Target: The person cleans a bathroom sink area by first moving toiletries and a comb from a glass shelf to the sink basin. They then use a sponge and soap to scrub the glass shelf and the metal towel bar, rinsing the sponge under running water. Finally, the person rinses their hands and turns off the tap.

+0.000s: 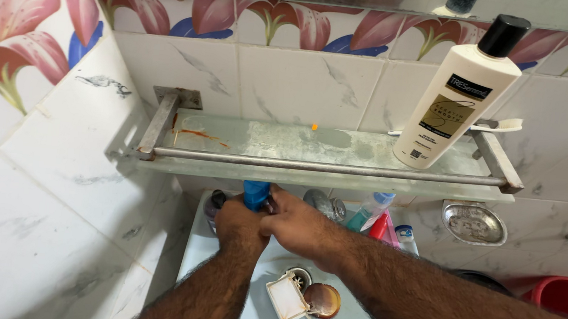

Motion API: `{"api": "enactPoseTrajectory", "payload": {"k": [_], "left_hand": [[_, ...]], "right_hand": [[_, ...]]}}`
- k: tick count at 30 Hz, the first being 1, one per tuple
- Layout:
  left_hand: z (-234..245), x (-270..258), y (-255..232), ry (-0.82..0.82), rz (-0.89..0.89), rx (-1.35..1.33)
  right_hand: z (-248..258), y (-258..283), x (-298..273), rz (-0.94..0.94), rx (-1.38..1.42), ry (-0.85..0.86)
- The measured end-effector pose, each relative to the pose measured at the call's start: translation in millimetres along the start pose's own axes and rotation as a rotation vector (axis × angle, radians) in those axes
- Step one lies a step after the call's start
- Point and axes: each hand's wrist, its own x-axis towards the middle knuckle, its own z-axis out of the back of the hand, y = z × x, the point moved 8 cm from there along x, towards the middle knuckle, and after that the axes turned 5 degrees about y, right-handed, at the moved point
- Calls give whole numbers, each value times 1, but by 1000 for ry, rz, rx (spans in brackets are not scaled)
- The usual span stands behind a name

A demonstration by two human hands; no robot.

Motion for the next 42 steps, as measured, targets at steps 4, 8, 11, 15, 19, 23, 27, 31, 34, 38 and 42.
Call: {"api": "enactPoseTrajectory", "payload": {"k": [4, 8, 11, 15, 19, 23, 27, 31, 34, 38, 42], "left_hand": [[-7, 4, 0, -36, -4, -34], [-15, 16, -2, -62, 19, -65], [-26, 22, 1, -44, 78, -102], [-41, 30, 5, 11, 182, -159], [-39, 24, 7, -66, 126, -222], [-41, 5, 5, -53, 124, -371], [-41, -12, 8, -1, 14, -523], [-37, -31, 21, 72, 50, -673], [-27, -55, 13, 66, -18, -815], [-19, -88, -31, 114, -230, -793], [9, -121, -103, -36, -720, -519]], "right_hand": [[-2, 1, 2, 8, 1, 7], [1, 1, 2, -53, 4, 4], [4, 1, -1, -37, 50, 9], [14, -3, -8, 22, 60, -32], [26, -10, -22, 128, 137, -82], [50, -18, -49, 118, 288, -288], [88, -20, -93, 231, 342, -605], [142, -17, -153, 458, 237, -949], [181, -13, -185, 439, 26, -1213], [214, 6, -179, 542, -149, -1248], [216, 11, -154, 525, -45, -1121]]}}
